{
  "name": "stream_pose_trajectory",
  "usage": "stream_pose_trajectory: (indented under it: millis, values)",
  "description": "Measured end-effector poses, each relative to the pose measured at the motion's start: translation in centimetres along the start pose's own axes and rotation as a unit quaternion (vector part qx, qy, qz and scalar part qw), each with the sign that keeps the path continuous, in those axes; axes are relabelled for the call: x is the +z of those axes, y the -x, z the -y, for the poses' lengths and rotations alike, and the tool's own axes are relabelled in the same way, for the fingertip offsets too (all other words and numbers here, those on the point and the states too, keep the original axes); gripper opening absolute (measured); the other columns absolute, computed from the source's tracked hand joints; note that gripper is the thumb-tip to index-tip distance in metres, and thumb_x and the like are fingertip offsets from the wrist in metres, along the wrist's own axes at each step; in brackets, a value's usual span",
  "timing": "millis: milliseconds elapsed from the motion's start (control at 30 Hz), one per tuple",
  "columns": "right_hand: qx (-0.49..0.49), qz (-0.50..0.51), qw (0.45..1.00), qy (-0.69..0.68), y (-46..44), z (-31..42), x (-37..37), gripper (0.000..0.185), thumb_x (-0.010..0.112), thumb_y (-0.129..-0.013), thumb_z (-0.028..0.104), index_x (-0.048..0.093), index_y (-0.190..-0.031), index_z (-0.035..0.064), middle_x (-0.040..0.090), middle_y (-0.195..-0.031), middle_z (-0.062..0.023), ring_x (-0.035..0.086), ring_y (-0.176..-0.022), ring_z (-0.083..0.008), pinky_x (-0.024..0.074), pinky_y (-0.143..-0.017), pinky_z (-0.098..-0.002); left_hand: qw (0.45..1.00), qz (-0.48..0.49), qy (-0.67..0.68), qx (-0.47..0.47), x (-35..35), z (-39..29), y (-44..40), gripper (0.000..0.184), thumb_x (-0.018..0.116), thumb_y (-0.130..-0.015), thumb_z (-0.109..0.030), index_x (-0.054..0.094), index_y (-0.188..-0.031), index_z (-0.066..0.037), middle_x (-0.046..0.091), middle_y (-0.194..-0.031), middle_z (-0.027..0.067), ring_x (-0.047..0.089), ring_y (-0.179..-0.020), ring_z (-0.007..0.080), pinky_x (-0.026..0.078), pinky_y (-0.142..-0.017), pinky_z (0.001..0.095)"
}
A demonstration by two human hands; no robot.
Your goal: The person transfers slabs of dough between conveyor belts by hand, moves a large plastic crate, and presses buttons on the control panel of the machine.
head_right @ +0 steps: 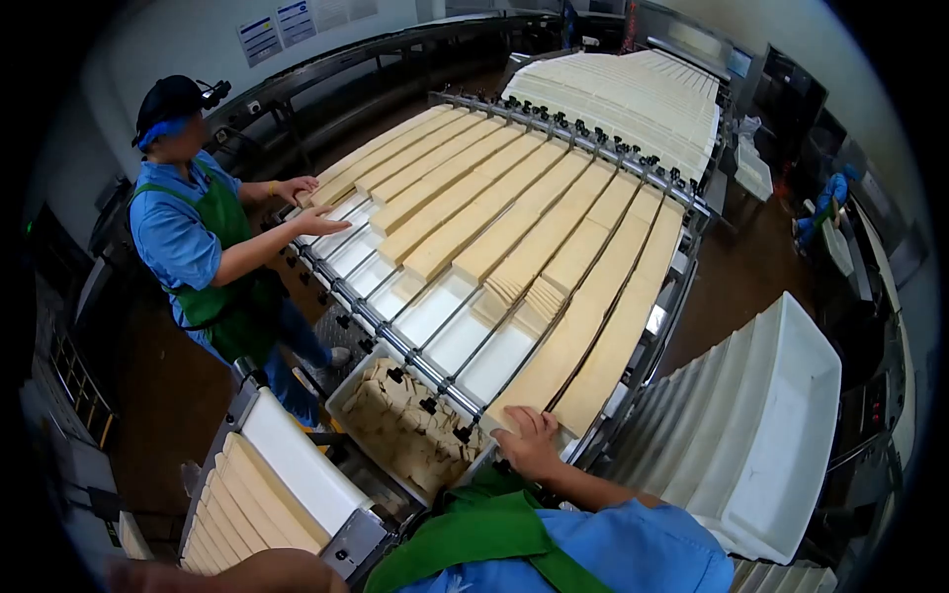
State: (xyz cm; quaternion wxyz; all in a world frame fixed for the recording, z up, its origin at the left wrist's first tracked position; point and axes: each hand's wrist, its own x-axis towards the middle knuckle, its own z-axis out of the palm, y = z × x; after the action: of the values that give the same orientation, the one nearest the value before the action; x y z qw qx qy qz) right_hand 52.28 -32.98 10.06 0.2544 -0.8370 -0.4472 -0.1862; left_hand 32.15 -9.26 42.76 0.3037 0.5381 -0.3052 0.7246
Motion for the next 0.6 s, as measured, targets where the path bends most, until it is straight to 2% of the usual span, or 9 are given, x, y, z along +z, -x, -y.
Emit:
stream_pose_trajectory:
  millis: [67, 133, 267, 333, 400, 433, 533, 567, 600]
  values:
    - [0.002, 0.008, 1.000, 0.008, -0.1, -0.1, 0.2, 0.015, 0.065, -0.073, 0.019, 0.068, -0.088, 0.0221, 0.051, -0.124, -0.0070, 0.044, -0.118, -0.0245, 0.0234, -0.094, -0.0447, 0.956, 0.034, -0.105, -0.273, 0.6, 2.1, 5.2, 0.043, 0.048, -0.094, -0.031, 0.049, -0.124, -0.001, 0.057, -0.115, 0.0119, 0.053, -0.104, 0.0232, 0.043, -0.090, 0.0387]
    - [0.016, 0.012, 0.999, 0.029, -0.3, 0.4, -0.1, 0.014, 0.065, -0.074, 0.019, 0.067, -0.088, 0.0201, 0.052, -0.123, -0.0085, 0.044, -0.118, -0.0259, 0.0249, -0.094, -0.0457, 0.818, 0.125, -0.085, -0.555, 2.1, 3.5, 11.5, 0.039, 0.047, -0.097, -0.031, 0.049, -0.122, -0.001, 0.059, -0.107, 0.0091, 0.056, -0.094, 0.0187, 0.044, -0.085, 0.0326]
    - [0.012, -0.018, 1.000, -0.002, -0.8, 0.6, -0.6, 0.011, 0.066, -0.076, 0.017, 0.067, -0.086, 0.0153, 0.052, -0.121, -0.0111, 0.045, -0.117, -0.0287, 0.0283, -0.095, -0.0454, 0.525, 0.203, 0.074, -0.823, 3.6, 3.2, 28.6, 0.043, 0.051, -0.098, -0.024, 0.041, -0.133, 0.000, 0.059, -0.117, 0.0110, 0.058, -0.103, 0.0175, 0.046, -0.086, 0.0287]
    - [-0.001, -0.031, 0.999, -0.024, -0.6, 0.5, -0.5, 0.012, 0.068, -0.075, 0.016, 0.067, -0.087, 0.0144, 0.052, -0.121, -0.0118, 0.046, -0.115, -0.0300, 0.0304, -0.094, -0.0458, 0.527, 0.219, 0.113, -0.814, 4.1, 1.6, 35.0, 0.051, 0.049, -0.099, -0.026, 0.032, -0.140, -0.002, 0.047, -0.130, 0.0117, 0.050, -0.111, 0.0166, 0.040, -0.094, 0.0302]
    - [0.022, -0.038, 0.999, -0.009, -0.4, 0.5, -0.4, 0.023, 0.069, -0.075, 0.016, 0.065, -0.098, 0.0150, 0.050, -0.123, -0.0119, 0.047, -0.115, -0.0301, 0.0318, -0.093, -0.0472, 0.392, 0.113, 0.186, -0.894, 7.1, 1.1, 32.2, 0.049, 0.049, -0.099, -0.029, 0.032, -0.139, -0.006, 0.043, -0.134, 0.0089, 0.042, -0.119, 0.0166, 0.033, -0.101, 0.0348]
    - [0.028, -0.031, 0.999, -0.010, -0.1, 0.2, 0.1, 0.032, 0.070, -0.075, 0.017, 0.061, -0.106, 0.0157, 0.049, -0.125, -0.0119, 0.046, -0.117, -0.0297, 0.0321, -0.093, -0.0475, 0.380, 0.133, 0.197, -0.894, 7.8, 1.0, 32.9, 0.049, 0.049, -0.099, -0.029, 0.032, -0.139, -0.006, 0.043, -0.134, 0.0089, 0.042, -0.119, 0.0166, 0.033, -0.101, 0.0348]
    - [0.073, -0.026, 0.997, -0.007, 0.3, 0.2, 0.6, 0.054, 0.070, -0.075, 0.021, 0.048, -0.125, 0.0156, 0.046, -0.129, -0.0117, 0.045, -0.120, -0.0295, 0.0321, -0.096, -0.0472, 0.465, 0.058, 0.284, -0.836, 10.0, -0.2, 35.2, 0.072, 0.048, -0.098, -0.030, 0.004, -0.149, -0.005, 0.023, -0.150, 0.0150, 0.025, -0.136, 0.0231, 0.023, -0.110, 0.0342]
    - [0.093, -0.042, 0.995, -0.001, 0.3, 0.7, 0.4, 0.056, 0.070, -0.076, 0.022, 0.047, -0.126, 0.0143, 0.046, -0.129, -0.0122, 0.044, -0.120, -0.0302, 0.0316, -0.097, -0.0474, 0.495, 0.010, 0.183, -0.850, 11.2, -0.8, 35.9, 0.045, 0.050, -0.097, -0.028, 0.032, -0.134, -0.009, 0.043, -0.127, 0.0066, 0.042, -0.115, 0.0171, 0.030, -0.103, 0.0376]
    - [0.109, -0.058, 0.992, 0.007, 0.6, 0.9, 0.3, 0.058, 0.070, -0.076, 0.024, 0.046, -0.127, 0.0130, 0.046, -0.129, -0.0127, 0.043, -0.120, -0.0309, 0.0310, -0.098, -0.0476, 0.475, -0.023, 0.166, -0.864, 11.4, -1.0, 36.8, 0.044, 0.049, -0.097, -0.029, 0.032, -0.133, -0.009, 0.046, -0.121, 0.0064, 0.045, -0.104, 0.0165, 0.035, -0.098, 0.0380]
